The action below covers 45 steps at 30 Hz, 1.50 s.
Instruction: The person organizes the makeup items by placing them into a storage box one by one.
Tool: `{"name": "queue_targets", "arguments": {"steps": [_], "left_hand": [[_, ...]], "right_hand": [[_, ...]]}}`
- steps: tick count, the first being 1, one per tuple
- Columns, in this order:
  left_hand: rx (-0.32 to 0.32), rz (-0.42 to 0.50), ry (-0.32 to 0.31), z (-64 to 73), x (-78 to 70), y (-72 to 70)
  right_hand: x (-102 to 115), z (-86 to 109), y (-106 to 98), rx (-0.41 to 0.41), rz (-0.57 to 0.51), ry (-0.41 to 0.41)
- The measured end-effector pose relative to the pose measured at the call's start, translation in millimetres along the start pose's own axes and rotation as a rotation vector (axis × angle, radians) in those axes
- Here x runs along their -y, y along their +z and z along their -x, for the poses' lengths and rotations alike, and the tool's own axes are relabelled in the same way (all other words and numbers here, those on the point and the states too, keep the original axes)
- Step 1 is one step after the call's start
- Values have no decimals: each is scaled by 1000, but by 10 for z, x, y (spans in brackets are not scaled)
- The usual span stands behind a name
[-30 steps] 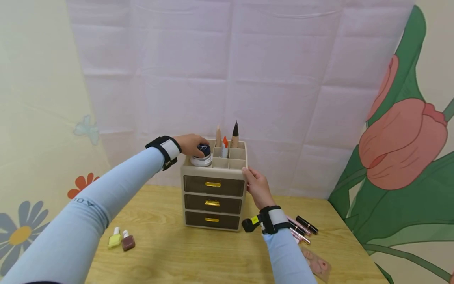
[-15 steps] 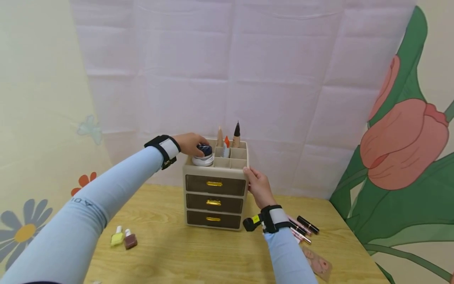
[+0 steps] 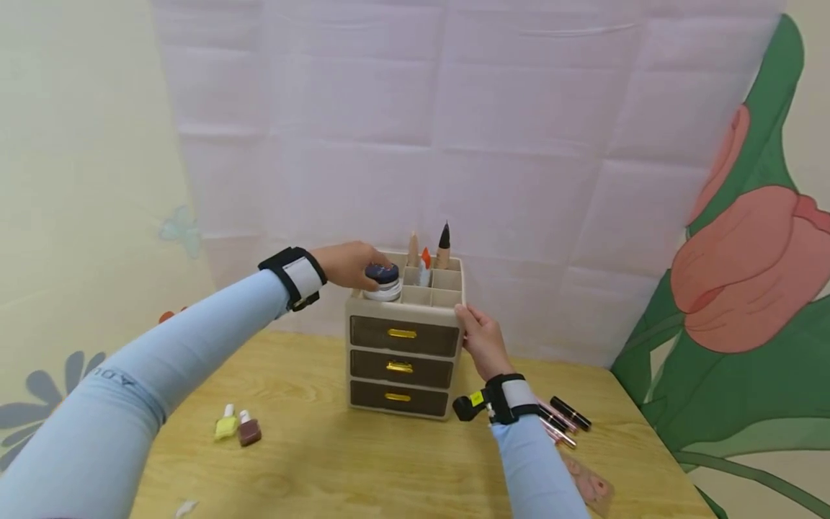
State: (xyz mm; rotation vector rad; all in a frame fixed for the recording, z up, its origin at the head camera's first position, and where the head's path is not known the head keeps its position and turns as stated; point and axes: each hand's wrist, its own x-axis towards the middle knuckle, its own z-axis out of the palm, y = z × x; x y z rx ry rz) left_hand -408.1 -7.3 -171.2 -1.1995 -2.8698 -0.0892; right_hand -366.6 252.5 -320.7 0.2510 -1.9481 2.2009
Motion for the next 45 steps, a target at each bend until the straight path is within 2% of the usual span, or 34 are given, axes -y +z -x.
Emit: {"name": "queue_targets", "arguments": {"steps": [8, 14, 18, 22, 26, 31, 35, 39, 45], "left_hand": [[-47, -67, 91, 131, -126, 65], [-124, -107, 149, 290, -233, 158], [-174, -151, 142, 387, -347, 286], [-229, -209, 166, 462, -476, 466], [-346, -272, 231, 499, -582, 672], [-567, -348, 320, 449, -641, 972], [-688, -350, 357, 335, -642, 1172], [-718, -364, 358, 226, -661, 1256], [-718, -443, 336, 118, -643, 1312]], "right_hand": [[43, 13, -69, -7, 23, 25], [66, 18, -96, -10, 49, 36], [86, 32, -110, -13, 48, 43], [102, 41, -120, -18, 39, 47], [117, 49, -130, -18, 20, 35], [111, 41, -148, -26, 19, 44], [97, 34, -151, -26, 33, 63], [101, 39, -144, -35, 30, 63], [124, 48, -134, -42, 26, 50]]}}
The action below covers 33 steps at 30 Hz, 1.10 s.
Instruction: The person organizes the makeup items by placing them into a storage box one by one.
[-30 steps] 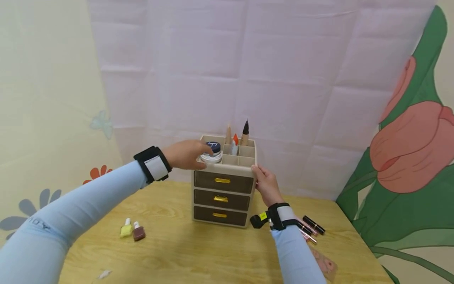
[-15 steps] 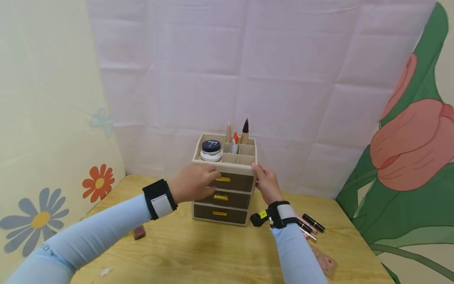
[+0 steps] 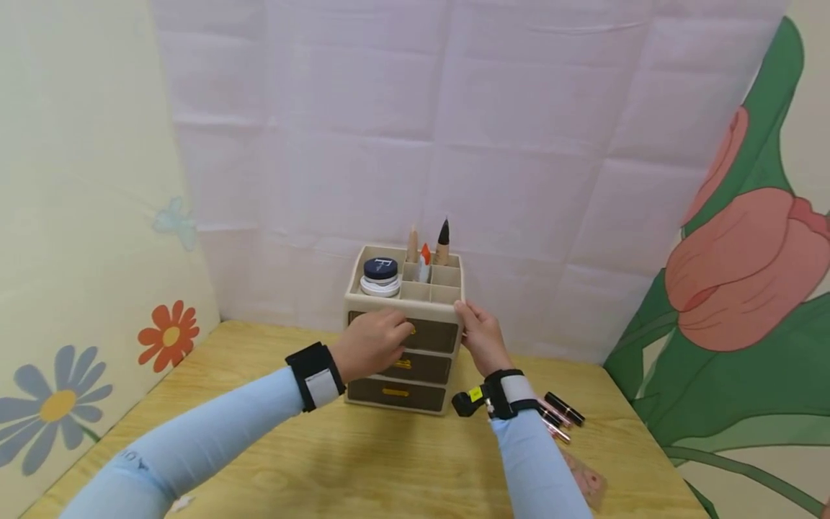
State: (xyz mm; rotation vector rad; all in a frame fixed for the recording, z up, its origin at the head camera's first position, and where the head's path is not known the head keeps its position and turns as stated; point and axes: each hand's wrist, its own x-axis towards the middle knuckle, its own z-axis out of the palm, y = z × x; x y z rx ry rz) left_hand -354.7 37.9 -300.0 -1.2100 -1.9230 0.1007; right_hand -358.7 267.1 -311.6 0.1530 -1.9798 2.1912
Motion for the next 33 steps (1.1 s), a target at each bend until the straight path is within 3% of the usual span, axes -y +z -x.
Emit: {"name": "queue_targets", "arguments": {"steps": [5, 18, 23, 33], "left_hand": [[4, -67, 13, 10, 9, 57], [16, -92, 9, -35, 13, 136], [29, -180, 44, -53, 23, 150], [-39, -260, 77, -66, 28, 190]], "right_hand": [[8, 7, 12, 1, 21, 7], [24, 4, 11, 8, 44, -2], [25, -5, 14, 8, 46, -1], [26, 5, 6, 16, -5, -24]]}}
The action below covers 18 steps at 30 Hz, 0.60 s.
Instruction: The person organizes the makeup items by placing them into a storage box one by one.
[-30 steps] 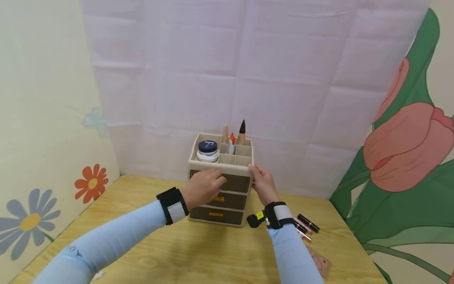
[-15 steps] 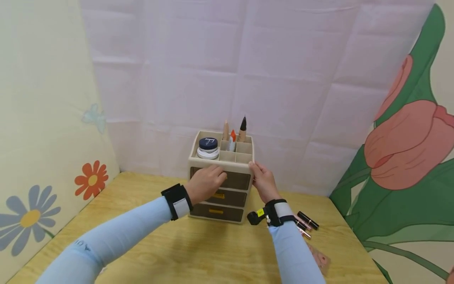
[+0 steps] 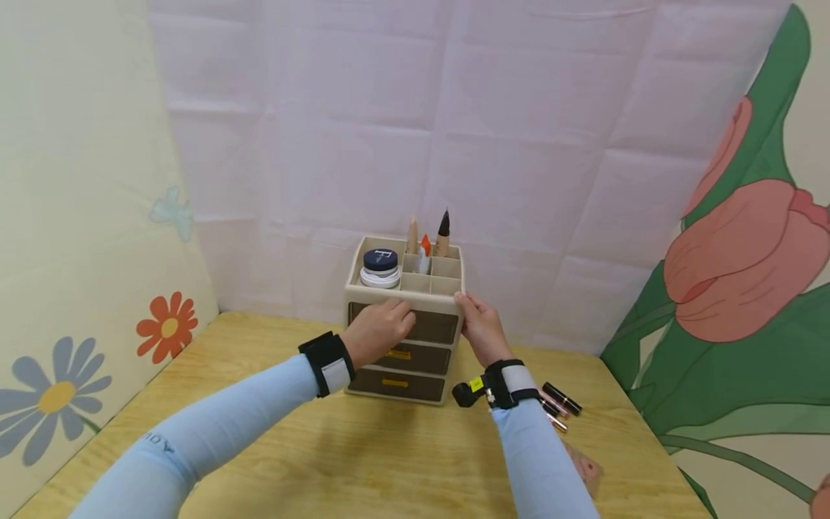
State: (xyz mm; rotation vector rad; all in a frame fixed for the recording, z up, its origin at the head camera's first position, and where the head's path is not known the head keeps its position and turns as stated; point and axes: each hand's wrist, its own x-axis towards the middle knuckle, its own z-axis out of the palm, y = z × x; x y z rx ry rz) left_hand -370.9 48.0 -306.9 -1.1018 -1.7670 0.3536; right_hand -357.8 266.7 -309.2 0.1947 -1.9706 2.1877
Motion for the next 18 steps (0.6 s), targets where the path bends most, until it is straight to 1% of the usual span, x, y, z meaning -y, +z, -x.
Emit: {"name": "queue_targets", "arguments": {"steps": [4, 9, 15, 18], "left_hand": [[11, -12, 10, -7, -8, -13], [16, -19, 31, 28, -44, -86], [-8, 32, 33, 112, -92, -216], [-8, 41, 44, 142, -105, -271]], "right_hand": [[1, 5, -4, 13, -17, -3], [-8, 7, -11, 26, -1, 3], [11, 4, -27, 44, 55, 26], [20, -10, -34, 50, 48, 33]]}}
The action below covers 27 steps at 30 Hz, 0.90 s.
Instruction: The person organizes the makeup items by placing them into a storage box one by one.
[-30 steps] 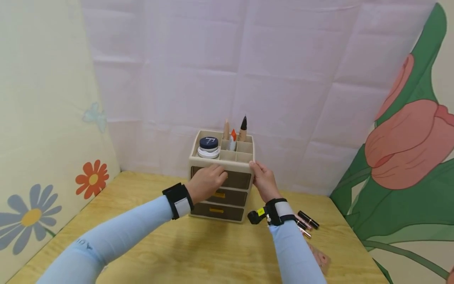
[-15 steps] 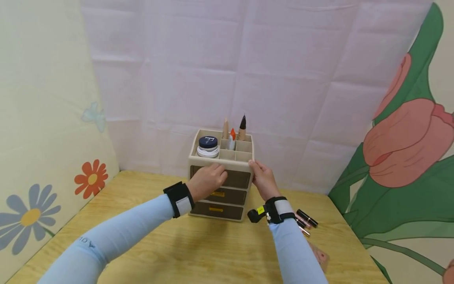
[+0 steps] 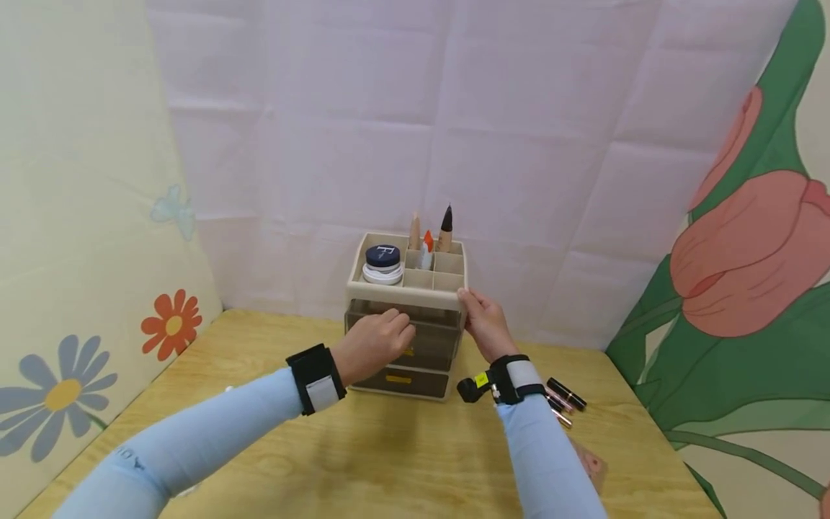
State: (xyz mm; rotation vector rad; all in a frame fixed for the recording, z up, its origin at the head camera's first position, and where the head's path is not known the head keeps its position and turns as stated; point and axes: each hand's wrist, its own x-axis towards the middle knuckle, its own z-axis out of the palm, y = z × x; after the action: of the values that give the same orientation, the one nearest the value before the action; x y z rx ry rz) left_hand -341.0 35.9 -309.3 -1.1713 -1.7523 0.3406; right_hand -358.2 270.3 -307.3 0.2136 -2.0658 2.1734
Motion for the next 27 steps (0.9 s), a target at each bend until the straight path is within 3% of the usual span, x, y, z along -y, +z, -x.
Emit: {"name": "queue_targets", "arguments": {"steps": [8, 21, 27], "left_hand": [[21, 7, 33, 46, -35, -146], [-33, -26, 70, 146, -175, -353], [-66, -37, 87, 184, -260, -448]], "right_hand": [[51, -6, -20, 42, 33, 37], [99, -49, -43, 42, 86, 102], [109, -56, -54, 63, 105, 75]]}}
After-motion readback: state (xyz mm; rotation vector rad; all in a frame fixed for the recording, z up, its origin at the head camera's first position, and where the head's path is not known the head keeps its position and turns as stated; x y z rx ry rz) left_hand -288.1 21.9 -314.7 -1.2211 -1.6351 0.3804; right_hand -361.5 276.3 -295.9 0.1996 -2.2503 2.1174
